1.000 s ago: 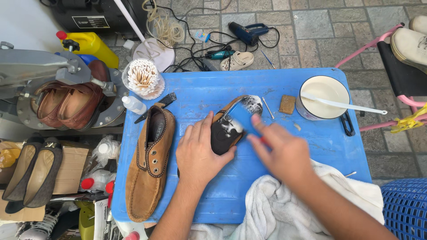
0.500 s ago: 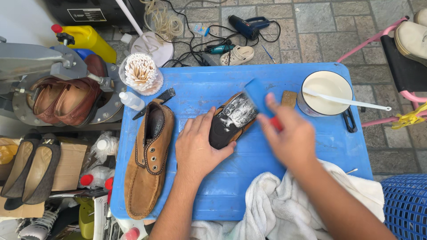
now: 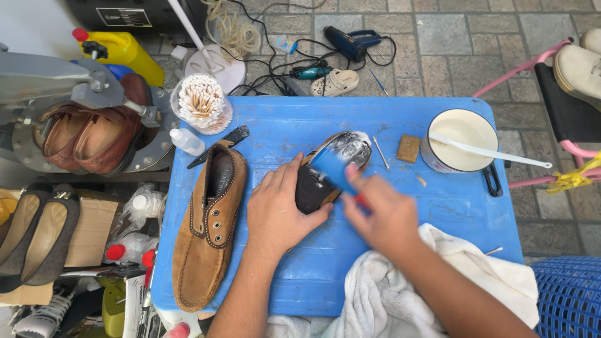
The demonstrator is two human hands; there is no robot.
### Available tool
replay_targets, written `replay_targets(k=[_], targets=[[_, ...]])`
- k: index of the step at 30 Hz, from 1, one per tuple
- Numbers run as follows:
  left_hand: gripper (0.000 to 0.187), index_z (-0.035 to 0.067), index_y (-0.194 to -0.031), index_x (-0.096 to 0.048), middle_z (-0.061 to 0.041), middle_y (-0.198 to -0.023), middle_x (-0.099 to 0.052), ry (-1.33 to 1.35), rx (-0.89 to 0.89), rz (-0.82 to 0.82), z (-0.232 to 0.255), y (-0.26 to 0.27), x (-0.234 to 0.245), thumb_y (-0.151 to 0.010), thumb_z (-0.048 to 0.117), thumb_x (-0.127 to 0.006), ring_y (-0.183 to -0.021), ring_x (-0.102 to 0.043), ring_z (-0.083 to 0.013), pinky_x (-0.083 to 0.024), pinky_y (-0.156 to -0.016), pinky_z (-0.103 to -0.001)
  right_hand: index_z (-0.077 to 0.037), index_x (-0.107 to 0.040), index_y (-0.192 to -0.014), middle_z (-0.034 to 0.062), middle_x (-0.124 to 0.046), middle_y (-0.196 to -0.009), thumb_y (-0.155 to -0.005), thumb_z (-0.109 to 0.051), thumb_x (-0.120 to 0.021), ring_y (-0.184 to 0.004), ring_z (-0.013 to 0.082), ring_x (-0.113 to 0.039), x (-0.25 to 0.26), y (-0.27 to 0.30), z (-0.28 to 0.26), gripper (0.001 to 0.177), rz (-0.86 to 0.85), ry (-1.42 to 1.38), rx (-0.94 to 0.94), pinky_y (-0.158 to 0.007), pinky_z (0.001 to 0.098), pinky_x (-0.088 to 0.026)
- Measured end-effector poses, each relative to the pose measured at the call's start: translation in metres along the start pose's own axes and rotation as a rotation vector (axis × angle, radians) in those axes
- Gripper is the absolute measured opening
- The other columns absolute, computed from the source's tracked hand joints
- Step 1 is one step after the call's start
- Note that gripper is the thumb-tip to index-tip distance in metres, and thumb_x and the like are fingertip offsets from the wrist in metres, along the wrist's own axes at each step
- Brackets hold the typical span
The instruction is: The person cleans a brown loafer shoe by wiping the sole with a white cloth, brushing the sole with a blue brush, and wiping the upper with the cloth. The person handles the shoe repeatedly, turning it over to access different surfaces.
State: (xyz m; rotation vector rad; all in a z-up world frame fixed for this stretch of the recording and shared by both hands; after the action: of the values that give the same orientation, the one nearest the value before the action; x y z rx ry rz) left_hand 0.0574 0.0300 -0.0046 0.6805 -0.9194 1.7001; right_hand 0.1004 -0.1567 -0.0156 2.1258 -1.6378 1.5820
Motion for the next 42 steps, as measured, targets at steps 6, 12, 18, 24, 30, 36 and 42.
replay_targets(k=[6, 12, 18, 24, 30, 36, 42], targets=[[0.099, 0.002, -0.142, -0.053, -0.014, -0.124, -0.067, -0.009, 0.010, 0.012, 0.002, 0.002, -0.001, -0.059, 0.044, -0.088, -0.108, -0.065, -0.0330, -0.052, -0.090, -0.044, -0.005, -0.066, -0.134, 0.0133, -0.064, -0.084, -0.084, -0.011, -0.083, -0.068, 0.0282, -0.064, 0.005, -0.007, 0.005, 0.053, 0.091, 0.106, -0.049, -0.060, 0.0382, -0.052], [0.103, 0.000, -0.143, -0.051, -0.016, -0.126, -0.066, -0.004, -0.007, -0.017, 0.000, 0.001, 0.001, -0.059, 0.046, -0.089, -0.110, -0.063, -0.0346, -0.052, -0.090, -0.045, -0.006, -0.066, -0.133, 0.0123, -0.067, -0.089, -0.085, -0.013, -0.082, -0.069, 0.0268, -0.066, 0.005, -0.003, 0.003, 0.051, 0.087, -0.003, 0.030, -0.059, 0.0364, -0.052], [0.103, 0.001, -0.143, -0.050, -0.016, -0.128, -0.065, 0.006, 0.007, -0.048, 0.002, 0.001, 0.002, -0.058, 0.045, -0.088, -0.111, -0.063, -0.0346, -0.052, -0.089, -0.045, -0.005, -0.065, -0.134, 0.0106, -0.064, -0.085, -0.086, -0.014, -0.082, -0.066, 0.0247, -0.065, -0.003, 0.010, -0.014, 0.052, -0.051, -0.081, 0.062, -0.058, 0.0355, -0.054], [0.106, 0.000, -0.143, -0.050, -0.017, -0.126, -0.065, 0.033, -0.034, 0.014, 0.004, 0.002, 0.005, -0.056, 0.044, -0.091, -0.112, -0.063, -0.0355, -0.052, -0.090, -0.045, -0.007, -0.069, -0.132, 0.0106, -0.069, -0.092, -0.090, -0.017, -0.080, -0.068, 0.0255, -0.066, 0.021, -0.010, -0.004, 0.044, 0.092, 0.076, -0.026, -0.059, 0.0363, -0.052], [0.100, 0.002, -0.143, -0.052, -0.013, -0.117, -0.067, 0.003, 0.022, 0.048, 0.013, 0.010, 0.000, -0.058, 0.040, -0.091, -0.104, -0.065, -0.0323, -0.053, -0.085, -0.043, -0.011, -0.072, -0.131, 0.0090, -0.069, -0.080, -0.083, -0.021, -0.083, -0.053, 0.0218, -0.062, 0.020, -0.001, -0.017, 0.050, -0.015, 0.116, -0.016, -0.050, 0.0360, -0.051], [0.097, 0.002, -0.143, -0.053, -0.012, -0.117, -0.068, -0.061, -0.012, 0.145, 0.016, 0.014, 0.002, -0.061, 0.038, -0.090, -0.099, -0.065, -0.0298, -0.053, -0.080, -0.041, -0.013, -0.068, -0.140, 0.0091, -0.064, -0.080, -0.092, -0.015, -0.083, -0.059, 0.0226, -0.059, 0.041, -0.019, 0.015, 0.051, 0.068, 0.184, -0.112, -0.056, 0.0367, -0.050], [0.098, 0.005, -0.143, -0.053, -0.011, -0.122, -0.068, -0.087, 0.001, 0.117, 0.010, 0.009, 0.008, -0.059, 0.039, -0.090, -0.102, -0.065, -0.0294, -0.053, -0.083, -0.041, -0.013, -0.069, -0.133, 0.0081, -0.063, -0.074, -0.082, -0.017, -0.085, -0.054, 0.0221, -0.058, 0.027, -0.009, 0.002, 0.053, -0.057, -0.008, 0.101, -0.054, 0.0368, -0.050]])
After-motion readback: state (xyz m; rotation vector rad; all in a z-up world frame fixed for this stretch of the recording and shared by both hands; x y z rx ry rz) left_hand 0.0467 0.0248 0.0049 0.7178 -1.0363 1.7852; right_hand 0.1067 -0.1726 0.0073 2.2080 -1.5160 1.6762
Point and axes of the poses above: each hand's wrist, its own y-axis away from the middle knuckle, its own x-axis out of the back of the hand, z = x × y, the point moved 3 cm from there along -y, towards the middle knuckle
